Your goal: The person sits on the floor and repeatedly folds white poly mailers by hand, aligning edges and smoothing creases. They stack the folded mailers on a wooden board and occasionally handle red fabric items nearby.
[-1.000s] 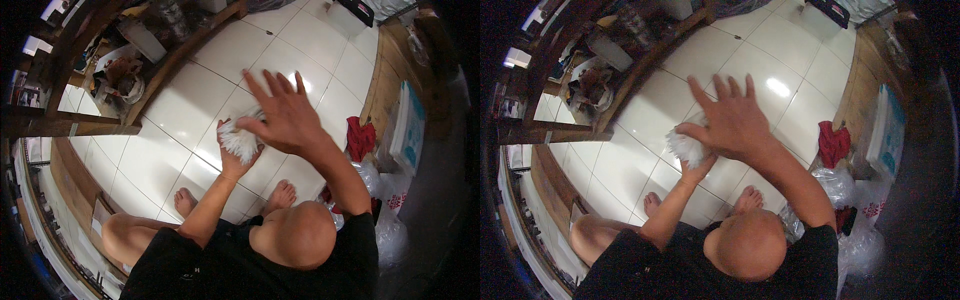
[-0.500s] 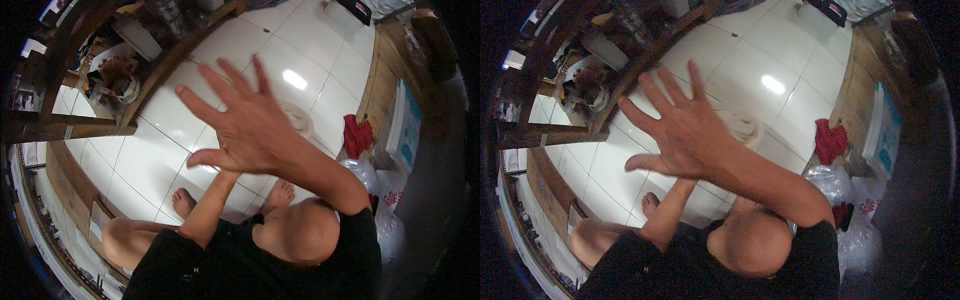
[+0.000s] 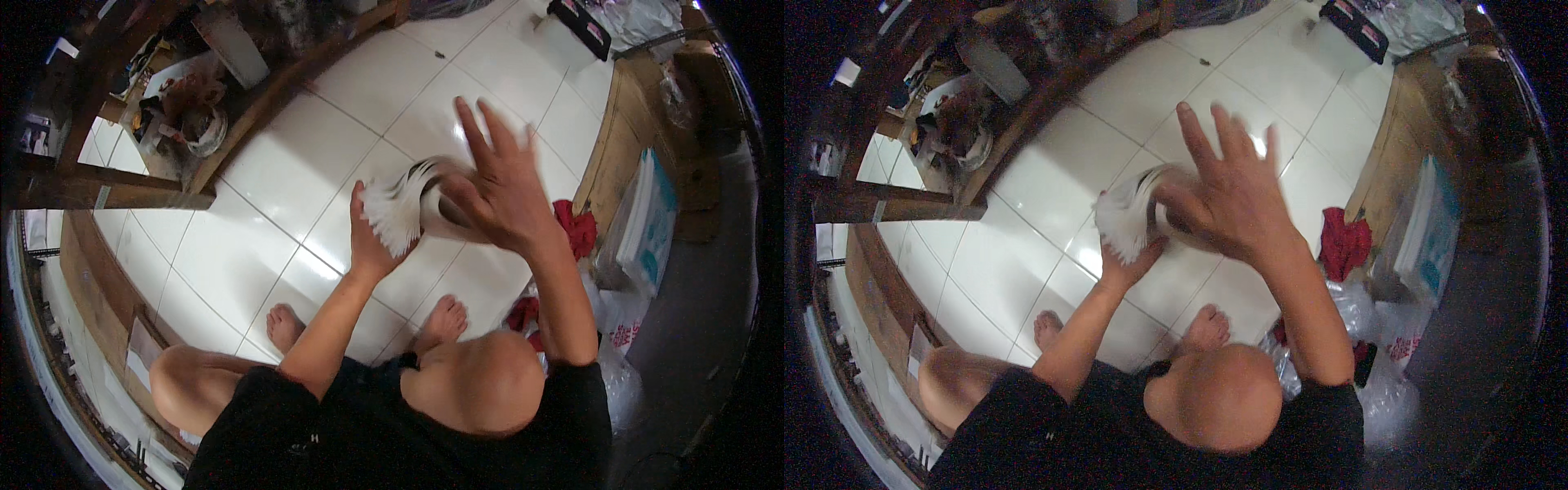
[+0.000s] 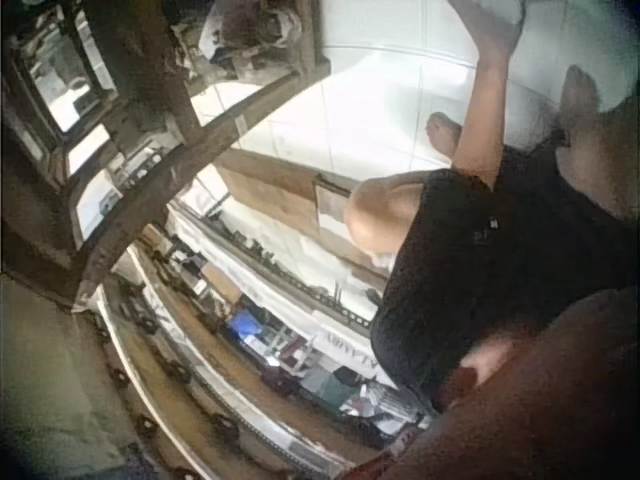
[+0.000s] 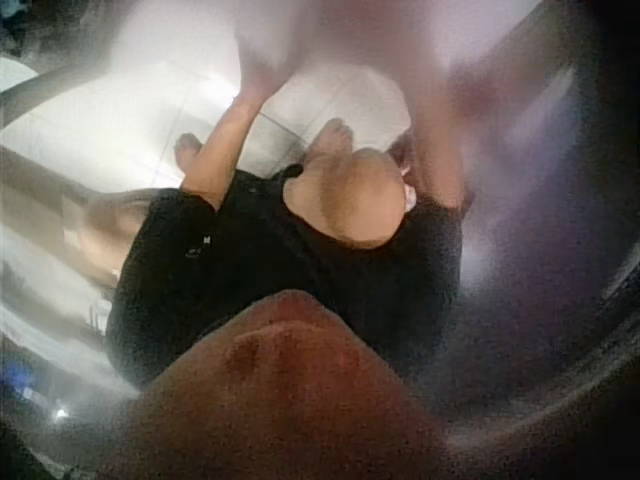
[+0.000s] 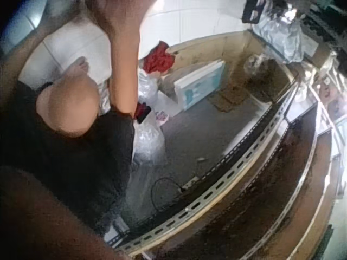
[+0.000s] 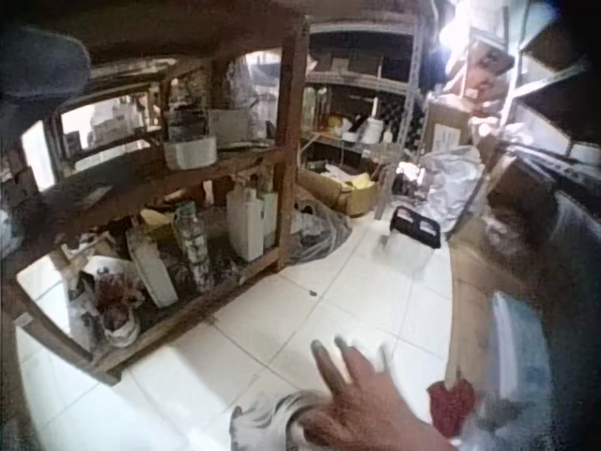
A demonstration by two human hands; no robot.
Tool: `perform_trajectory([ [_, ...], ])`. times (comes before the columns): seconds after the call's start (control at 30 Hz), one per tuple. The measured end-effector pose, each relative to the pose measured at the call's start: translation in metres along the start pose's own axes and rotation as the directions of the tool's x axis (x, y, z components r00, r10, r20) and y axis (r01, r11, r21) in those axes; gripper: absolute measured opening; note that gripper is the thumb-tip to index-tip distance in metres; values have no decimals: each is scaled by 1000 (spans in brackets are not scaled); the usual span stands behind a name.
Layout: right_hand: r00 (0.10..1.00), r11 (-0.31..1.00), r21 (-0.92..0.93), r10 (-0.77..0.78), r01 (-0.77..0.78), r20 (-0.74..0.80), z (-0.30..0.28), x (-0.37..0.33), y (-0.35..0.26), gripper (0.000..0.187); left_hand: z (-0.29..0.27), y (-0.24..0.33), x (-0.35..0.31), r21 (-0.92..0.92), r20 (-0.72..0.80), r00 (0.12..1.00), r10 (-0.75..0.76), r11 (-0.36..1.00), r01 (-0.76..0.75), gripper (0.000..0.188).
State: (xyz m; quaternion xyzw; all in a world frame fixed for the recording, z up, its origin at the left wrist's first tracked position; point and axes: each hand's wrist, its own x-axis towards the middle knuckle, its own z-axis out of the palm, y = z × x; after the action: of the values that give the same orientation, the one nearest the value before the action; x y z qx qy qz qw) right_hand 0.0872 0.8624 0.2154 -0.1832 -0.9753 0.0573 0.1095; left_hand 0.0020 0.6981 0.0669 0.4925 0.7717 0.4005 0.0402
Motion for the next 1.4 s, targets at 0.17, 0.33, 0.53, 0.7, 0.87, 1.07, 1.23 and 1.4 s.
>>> perform_trajectory([
  [0.17, 992, 993, 79, -83, 90, -91, -10, 3, -17, 95, 16, -22, -14, -137, 34, 993, -113, 984, 116, 101],
  [0.33, 988, 988, -14, -154, 154, -9, 9, 11, -29, 96, 15, -20, -9, -316, 186, 959, -213, 911, 264, 110],
  [0.53, 948, 946, 70, -314, 317, -49, 27, 21, -50, 94, 30, -39, -26, -81, 262, 942, -207, 968, 236, 95],
  [0.7, 956, 951, 118, -272, 285, -114, -1, 35, -57, 93, 11, -20, -7, -206, 113, 989, -99, 971, 121, 89],
  [0.87, 959, 974, 81, -193, 214, -207, -24, 48, -33, 90, 11, -23, -2, 2, 8, 1000, -23, 1000, 23, 97],
  [1.07, 991, 994, 64, -86, 92, -103, -30, 29, -10, 93, 28, -37, -2, 150, 28, 999, 29, 988, -33, 110],
  [1.23, 998, 999, 5, -53, 53, 19, -10, 8, -10, 95, 44, -41, -15, -91, -3, 993, -120, 989, 119, 108],
  [1.4, 964, 954, 208, -176, 217, -198, -39, 25, -22, 97, 33, -44, -16, -70, -42, 993, -113, 991, 110, 107],
])
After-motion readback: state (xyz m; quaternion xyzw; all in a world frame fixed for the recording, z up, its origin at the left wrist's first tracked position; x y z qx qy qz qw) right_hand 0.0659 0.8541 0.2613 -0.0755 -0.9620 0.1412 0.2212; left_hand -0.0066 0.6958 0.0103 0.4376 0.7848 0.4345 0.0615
